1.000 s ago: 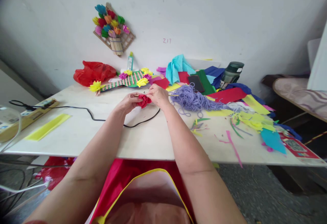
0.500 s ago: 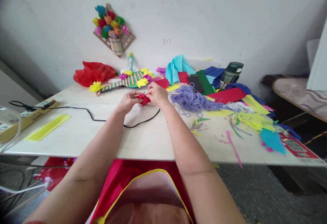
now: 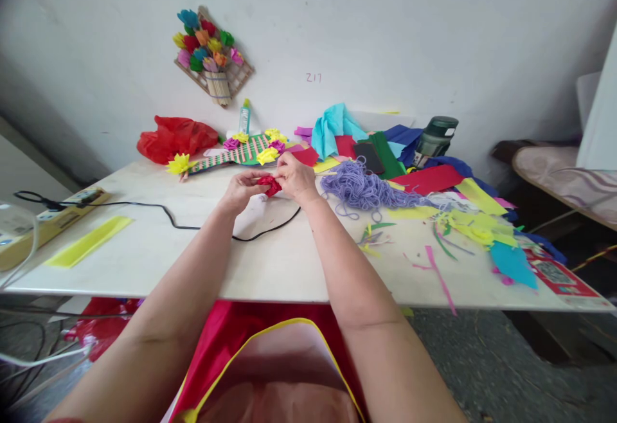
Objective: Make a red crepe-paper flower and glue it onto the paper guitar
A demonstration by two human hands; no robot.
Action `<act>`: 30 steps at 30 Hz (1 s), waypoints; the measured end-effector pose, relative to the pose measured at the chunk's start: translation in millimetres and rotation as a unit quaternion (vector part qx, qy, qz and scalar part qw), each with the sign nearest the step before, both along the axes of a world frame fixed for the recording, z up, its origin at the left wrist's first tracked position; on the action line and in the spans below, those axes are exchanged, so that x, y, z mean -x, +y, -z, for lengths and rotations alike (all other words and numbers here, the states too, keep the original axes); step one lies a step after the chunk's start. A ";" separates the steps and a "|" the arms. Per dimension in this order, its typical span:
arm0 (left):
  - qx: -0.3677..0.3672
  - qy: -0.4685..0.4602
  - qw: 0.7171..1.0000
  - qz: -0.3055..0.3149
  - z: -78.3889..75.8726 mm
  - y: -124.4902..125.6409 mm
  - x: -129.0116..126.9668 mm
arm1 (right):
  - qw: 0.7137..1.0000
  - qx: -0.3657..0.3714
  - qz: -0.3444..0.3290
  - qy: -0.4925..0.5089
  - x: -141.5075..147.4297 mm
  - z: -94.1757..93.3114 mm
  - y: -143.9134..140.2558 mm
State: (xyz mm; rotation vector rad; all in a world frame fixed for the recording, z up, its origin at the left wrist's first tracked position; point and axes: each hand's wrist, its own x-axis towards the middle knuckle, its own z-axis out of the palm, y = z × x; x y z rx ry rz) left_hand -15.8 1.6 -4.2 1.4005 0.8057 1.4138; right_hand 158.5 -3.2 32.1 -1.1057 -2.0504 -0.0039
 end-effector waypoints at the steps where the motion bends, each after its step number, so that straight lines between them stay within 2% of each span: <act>1: 0.000 -0.002 1.000 0.000 0.0 -0.1 0.1 | 1.000 -0.003 -0.001 -0.007 -0.1 0.0 -0.4; 6: -0.005 -0.003 1.000 -0.006 -1.3 -1.9 -0.3 | 1.000 -0.005 -0.003 -0.030 -1.5 0.9 0.7; 14: -0.037 -0.006 0.999 -0.039 -2.8 -3.5 -3.2 | 1.000 0.001 -0.020 -0.013 -5.3 3.3 5.2; 30: -0.045 -0.003 0.999 -0.031 0.2 -1.1 -1.9 | 0.999 -0.009 -0.006 -0.037 -7.6 5.2 5.6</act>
